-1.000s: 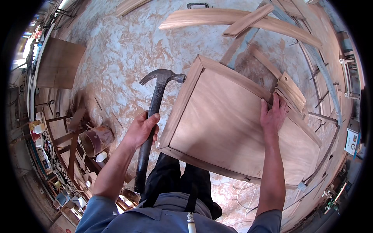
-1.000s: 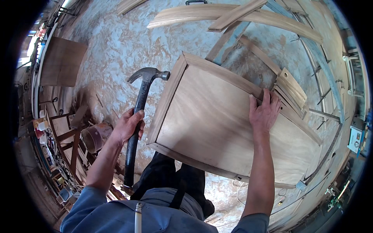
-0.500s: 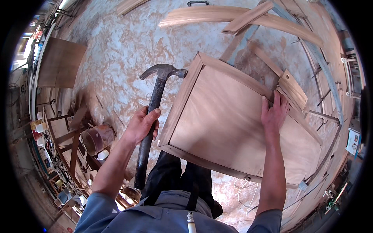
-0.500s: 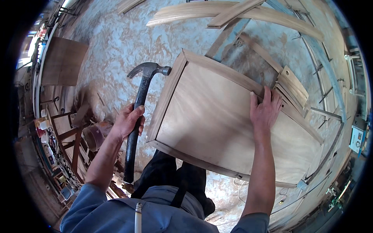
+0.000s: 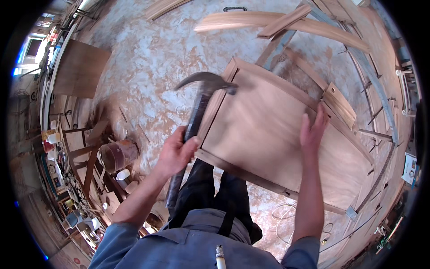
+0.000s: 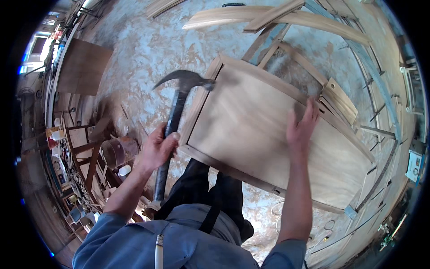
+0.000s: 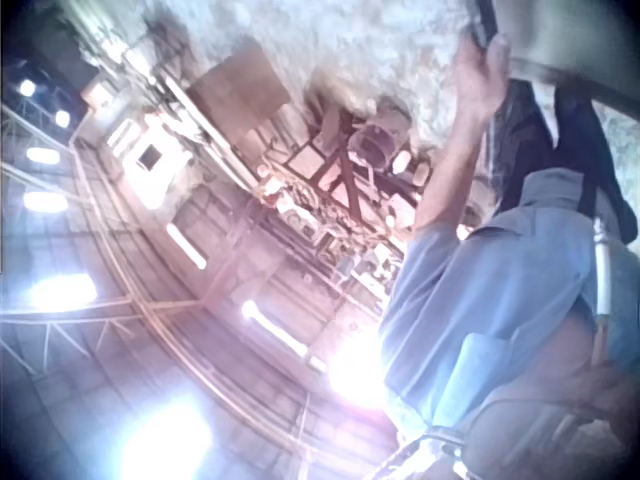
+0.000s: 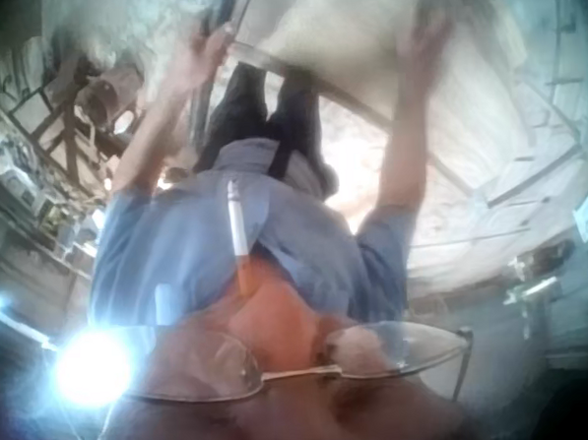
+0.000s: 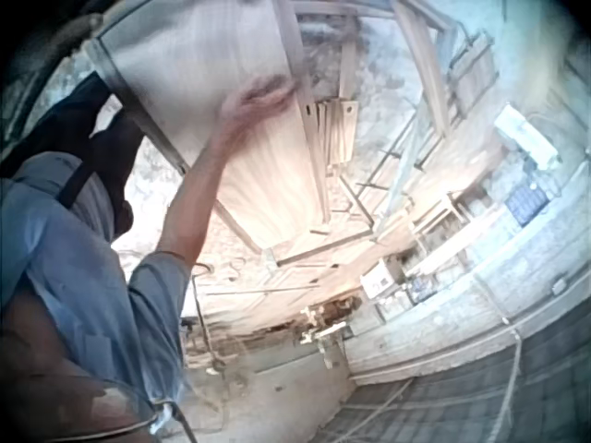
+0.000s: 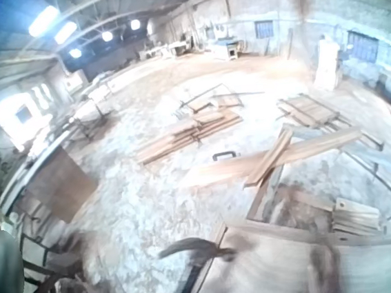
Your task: The person assembles a wooden door or panel by first tapping a frame piece into place with a hammer. They then retrieve two metal bar clamps and use a wrench to tighten them across the panel, securing the frame to the main board.
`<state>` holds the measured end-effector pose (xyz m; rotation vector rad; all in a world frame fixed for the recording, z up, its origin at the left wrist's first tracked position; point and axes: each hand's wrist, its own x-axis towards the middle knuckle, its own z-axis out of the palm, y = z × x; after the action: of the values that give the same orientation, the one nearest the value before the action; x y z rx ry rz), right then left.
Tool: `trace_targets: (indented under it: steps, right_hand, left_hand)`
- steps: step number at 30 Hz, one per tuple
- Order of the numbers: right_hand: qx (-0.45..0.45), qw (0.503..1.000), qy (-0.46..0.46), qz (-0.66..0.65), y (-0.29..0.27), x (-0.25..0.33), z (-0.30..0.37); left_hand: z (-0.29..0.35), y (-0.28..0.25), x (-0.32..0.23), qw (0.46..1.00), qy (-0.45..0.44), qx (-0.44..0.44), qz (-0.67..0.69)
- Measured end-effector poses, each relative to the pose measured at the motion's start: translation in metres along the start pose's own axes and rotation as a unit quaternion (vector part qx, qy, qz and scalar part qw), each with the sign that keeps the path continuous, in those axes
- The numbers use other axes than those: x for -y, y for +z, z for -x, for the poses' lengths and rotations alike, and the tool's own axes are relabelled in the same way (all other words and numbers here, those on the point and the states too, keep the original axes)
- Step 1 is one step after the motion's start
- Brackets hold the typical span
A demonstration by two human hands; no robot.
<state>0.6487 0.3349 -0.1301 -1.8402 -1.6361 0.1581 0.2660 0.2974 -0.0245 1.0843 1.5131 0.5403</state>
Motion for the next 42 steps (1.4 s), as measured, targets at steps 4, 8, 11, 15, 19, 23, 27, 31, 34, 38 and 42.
trace_targets:
  steps: [4,8,11,15,19,23,27,31,34,38,42]
  right_hand:
    - [0.165,0.888,0.180,-0.389,-0.034,0.091,0.088]
    - [0.151,0.797,0.283,-0.511,-0.063,0.150,0.132]
    - [0.018,0.663,0.443,-0.604,-0.090,0.103,0.155]
    - [-0.122,0.690,0.433,-0.566,-0.166,0.066,0.151]
    - [-0.184,0.794,0.385,-0.433,-0.230,0.034,0.175]
    - [-0.202,0.816,0.409,-0.356,-0.274,0.019,0.231]
    - [-0.200,0.792,0.511,-0.267,-0.284,0.035,0.298]
    - [-0.162,0.727,0.616,-0.259,-0.299,0.030,0.331]
    - [-0.157,0.699,0.634,-0.292,-0.316,0.007,0.346]
    - [-0.181,0.677,0.641,-0.313,-0.359,-0.048,0.347]
    - [-0.204,0.690,0.612,-0.330,-0.399,-0.139,0.353]
  left_hand:
    - [0.021,0.060,-0.010,0.971,0.193,0.021,-0.142]
    - [0.051,0.129,-0.005,0.923,0.337,0.110,-0.150]
    - [0.070,0.154,-0.006,0.876,0.411,0.196,-0.158]
    - [0.070,0.159,0.010,0.854,0.401,0.187,-0.275]
    - [0.049,0.151,0.038,0.813,0.346,0.175,-0.434]
    - [0.031,0.173,0.036,0.760,0.393,0.198,-0.478]
    - [0.024,0.189,0.041,0.733,0.435,0.207,-0.481]
    - [0.033,0.218,0.034,0.723,0.439,0.229,-0.482]
    - [0.038,0.243,0.031,0.726,0.434,0.236,-0.479]
    - [0.042,0.287,0.030,0.724,0.440,0.228,-0.481]
    - [0.059,0.336,0.028,0.719,0.422,0.224,-0.504]
